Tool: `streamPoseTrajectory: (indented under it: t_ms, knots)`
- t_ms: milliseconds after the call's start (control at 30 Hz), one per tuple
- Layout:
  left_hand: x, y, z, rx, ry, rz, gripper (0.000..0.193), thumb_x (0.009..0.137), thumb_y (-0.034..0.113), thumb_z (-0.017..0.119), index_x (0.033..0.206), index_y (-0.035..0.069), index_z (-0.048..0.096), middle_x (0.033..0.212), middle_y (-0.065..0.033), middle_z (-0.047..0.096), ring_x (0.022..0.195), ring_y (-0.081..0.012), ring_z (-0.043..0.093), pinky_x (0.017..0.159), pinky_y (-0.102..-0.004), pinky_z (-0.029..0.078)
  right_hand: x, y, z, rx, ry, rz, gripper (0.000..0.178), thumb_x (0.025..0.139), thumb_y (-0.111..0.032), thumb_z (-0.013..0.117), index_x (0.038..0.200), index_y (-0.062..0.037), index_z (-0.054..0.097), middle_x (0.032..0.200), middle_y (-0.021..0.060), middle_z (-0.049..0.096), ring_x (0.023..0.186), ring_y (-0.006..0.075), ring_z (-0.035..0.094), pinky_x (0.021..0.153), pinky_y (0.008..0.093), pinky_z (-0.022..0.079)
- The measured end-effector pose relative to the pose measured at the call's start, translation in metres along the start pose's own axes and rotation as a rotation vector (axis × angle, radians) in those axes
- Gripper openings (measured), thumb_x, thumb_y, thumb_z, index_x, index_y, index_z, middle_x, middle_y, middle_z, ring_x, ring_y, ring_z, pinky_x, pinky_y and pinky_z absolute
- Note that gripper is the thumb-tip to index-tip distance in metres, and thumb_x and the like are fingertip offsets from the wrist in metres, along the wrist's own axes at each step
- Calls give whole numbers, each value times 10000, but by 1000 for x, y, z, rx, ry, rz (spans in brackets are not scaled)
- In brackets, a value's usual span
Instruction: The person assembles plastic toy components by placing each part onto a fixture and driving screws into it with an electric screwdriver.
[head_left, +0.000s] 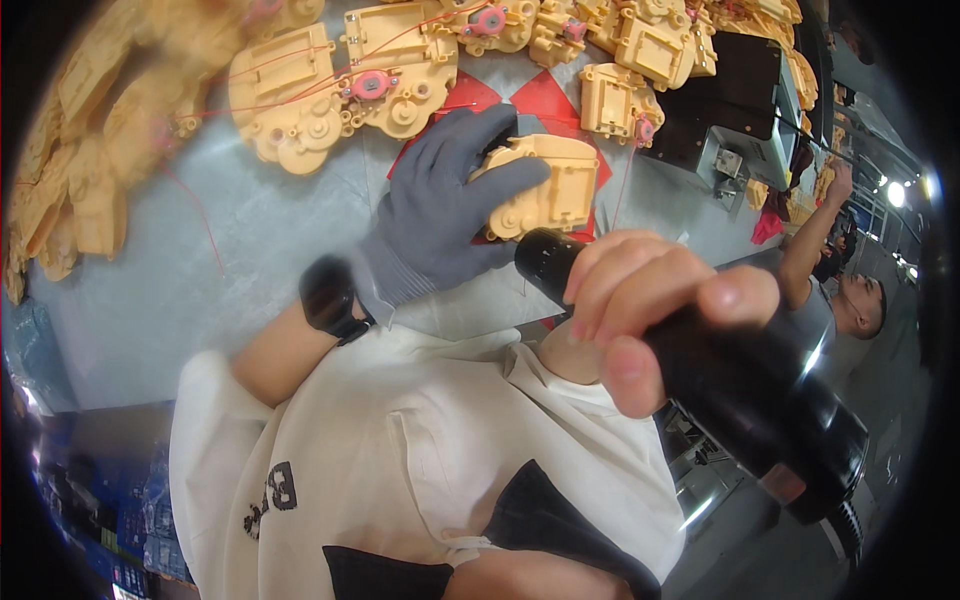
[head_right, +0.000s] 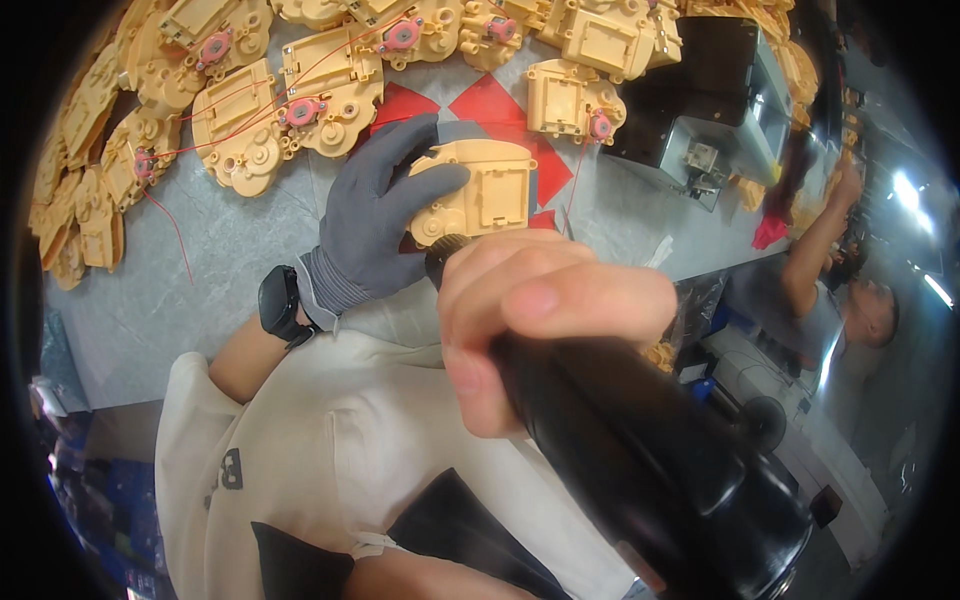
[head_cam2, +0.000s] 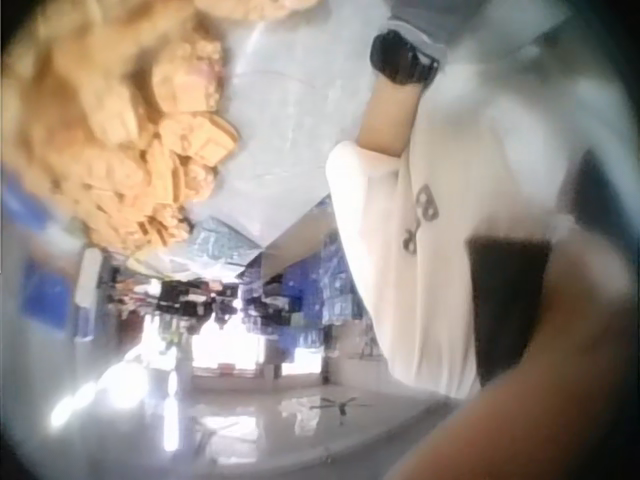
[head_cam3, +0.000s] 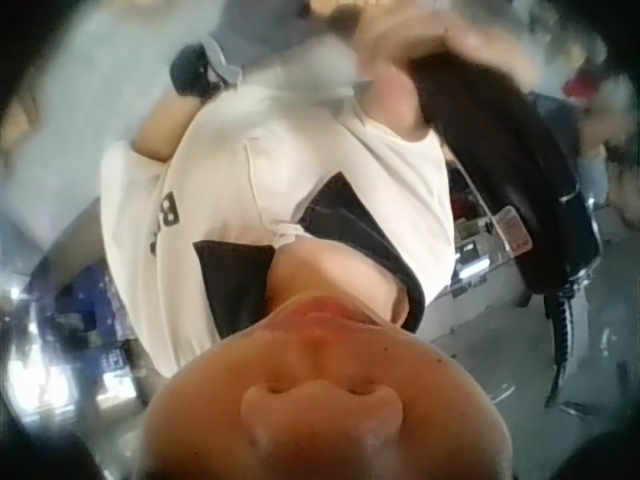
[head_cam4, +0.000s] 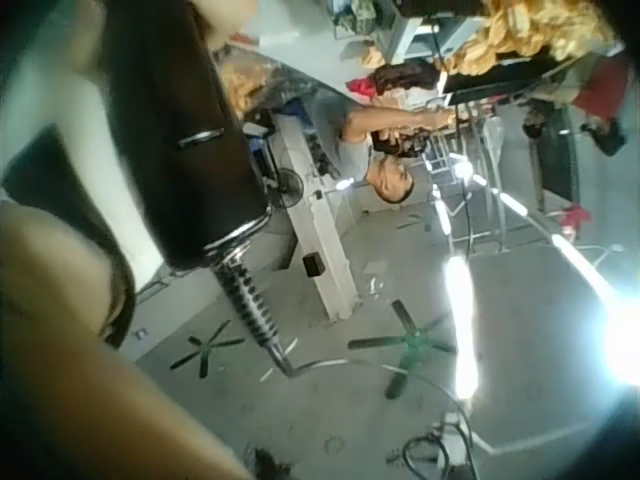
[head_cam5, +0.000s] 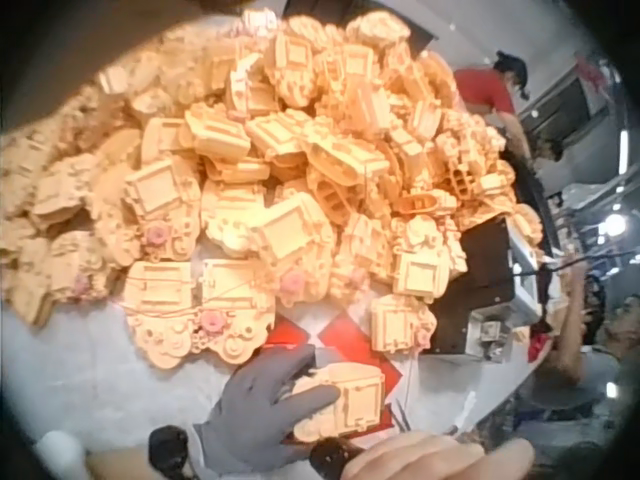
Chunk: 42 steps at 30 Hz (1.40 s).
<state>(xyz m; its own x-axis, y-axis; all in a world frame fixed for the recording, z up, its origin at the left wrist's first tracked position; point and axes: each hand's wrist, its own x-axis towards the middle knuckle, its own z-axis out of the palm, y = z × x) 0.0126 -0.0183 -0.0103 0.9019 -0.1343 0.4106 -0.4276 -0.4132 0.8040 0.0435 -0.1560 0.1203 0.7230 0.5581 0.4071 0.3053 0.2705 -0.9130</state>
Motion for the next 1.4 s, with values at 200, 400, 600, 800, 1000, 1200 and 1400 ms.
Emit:
streamPoseTrajectory:
  t_ms: [200,400,600,800,1000,1200,1400]
  knots:
    - [-5,-2,1,-50,28,-59,650,509,160,744,1133,174,562,1251,-167,444,1037,-343,492,859,-435,420,5,13,-4,17,-137,-82,476,658,127,609,1038,-31,369,657,108,539,466,206,507,412,314,418]
    - [-4,-2,3,-51,35,-48,648,521,163,747,1140,170,557,1253,-172,444,1041,-347,491,864,-438,417,0,14,-1,-34,-140,-73,492,743,25,629,1109,-100,326,715,74,541,528,202,566,492,339,479]
    - [-3,0,3,-57,52,-28,634,535,160,744,1141,166,557,1245,-173,451,1031,-344,498,861,-427,422,2,13,1,-2,-150,-66,518,734,42,634,1129,-96,329,721,83,557,523,200,561,493,342,481]
    - [-4,0,4,-52,48,-46,627,536,157,745,1136,165,561,1242,-174,452,1034,-342,500,863,-425,422,5,27,10,71,-33,-242,341,638,111,620,909,19,435,578,84,500,402,178,466,359,277,388]
    - [2,-2,-2,-8,5,37,597,624,242,763,1160,120,529,1246,-236,434,1012,-391,533,809,-423,464,1,18,-5,21,-174,-119,474,735,39,647,1097,-75,363,682,89,566,481,210,550,448,335,465]
    - [13,4,-12,-2,-78,-4,588,694,329,747,1176,85,513,1271,-259,420,1089,-394,507,877,-425,452,-32,-17,-64,17,83,-223,404,817,-70,614,1170,-74,418,658,57,552,556,181,558,514,339,471]
    - [5,10,-3,-68,-26,-23,585,709,345,721,1170,67,491,1253,-261,427,1075,-401,503,885,-442,431,-25,-39,-170,-398,1052,-253,253,746,-55,520,983,13,463,632,56,462,589,169,469,660,333,423]
